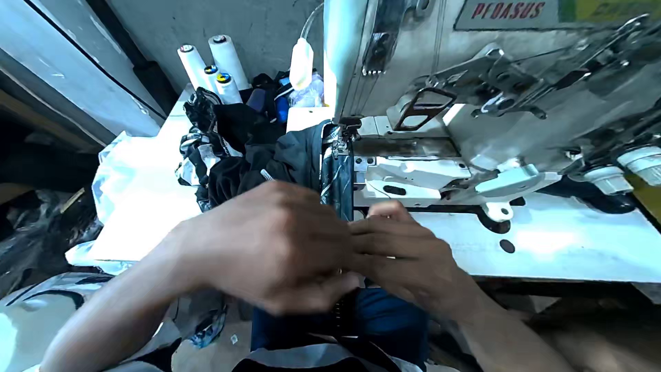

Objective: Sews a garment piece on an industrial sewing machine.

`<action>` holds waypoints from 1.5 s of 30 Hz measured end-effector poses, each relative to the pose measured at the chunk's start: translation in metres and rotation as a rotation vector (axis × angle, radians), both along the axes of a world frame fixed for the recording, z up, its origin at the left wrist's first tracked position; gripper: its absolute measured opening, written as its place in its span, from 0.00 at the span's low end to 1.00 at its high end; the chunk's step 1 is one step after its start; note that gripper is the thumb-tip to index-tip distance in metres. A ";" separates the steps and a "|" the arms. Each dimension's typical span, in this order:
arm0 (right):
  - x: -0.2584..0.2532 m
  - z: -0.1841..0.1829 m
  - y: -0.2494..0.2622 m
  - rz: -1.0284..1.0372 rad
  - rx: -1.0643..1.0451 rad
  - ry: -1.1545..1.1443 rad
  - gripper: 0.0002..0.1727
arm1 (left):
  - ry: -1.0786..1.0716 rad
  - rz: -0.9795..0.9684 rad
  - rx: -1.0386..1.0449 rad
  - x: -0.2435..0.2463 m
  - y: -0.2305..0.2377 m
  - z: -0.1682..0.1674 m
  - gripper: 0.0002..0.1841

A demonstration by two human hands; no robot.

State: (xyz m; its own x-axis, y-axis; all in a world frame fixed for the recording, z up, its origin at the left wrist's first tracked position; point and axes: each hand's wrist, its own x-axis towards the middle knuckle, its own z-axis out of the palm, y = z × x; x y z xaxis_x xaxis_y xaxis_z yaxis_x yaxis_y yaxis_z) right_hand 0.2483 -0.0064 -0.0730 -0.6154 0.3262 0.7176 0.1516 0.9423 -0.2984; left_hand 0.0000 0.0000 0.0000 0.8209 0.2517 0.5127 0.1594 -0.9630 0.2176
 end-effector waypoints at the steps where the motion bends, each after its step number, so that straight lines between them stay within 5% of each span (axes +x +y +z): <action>1: 0.003 -0.012 -0.001 -0.006 -0.049 0.036 0.09 | -0.057 0.035 -0.081 -0.002 0.018 -0.011 0.19; 5: 0.012 -0.050 0.007 -0.012 -0.198 0.178 0.09 | -0.065 0.378 -0.261 -0.008 0.092 -0.047 0.19; 11: 0.012 -0.045 -0.008 -0.014 -0.194 0.283 0.08 | 0.267 0.473 -0.140 -0.004 0.140 -0.048 0.25; 15: 0.014 -0.067 0.003 -0.056 -0.245 0.336 0.08 | 0.224 0.466 0.023 0.006 0.142 -0.042 0.18; 19: 0.013 -0.066 -0.002 -0.059 -0.230 0.342 0.09 | 0.028 0.437 -0.043 0.016 0.144 -0.061 0.15; 31: 0.010 -0.075 -0.015 -0.136 -0.202 0.343 0.09 | 0.417 0.425 -0.014 0.004 0.156 -0.043 0.27; 38: 0.009 -0.088 -0.008 -0.112 -0.290 0.404 0.09 | -0.048 0.502 0.009 0.020 0.133 -0.053 0.07; 45: 0.012 -0.070 -0.017 -0.072 -0.290 0.402 0.09 | 0.168 0.428 -0.142 0.003 0.145 -0.056 0.24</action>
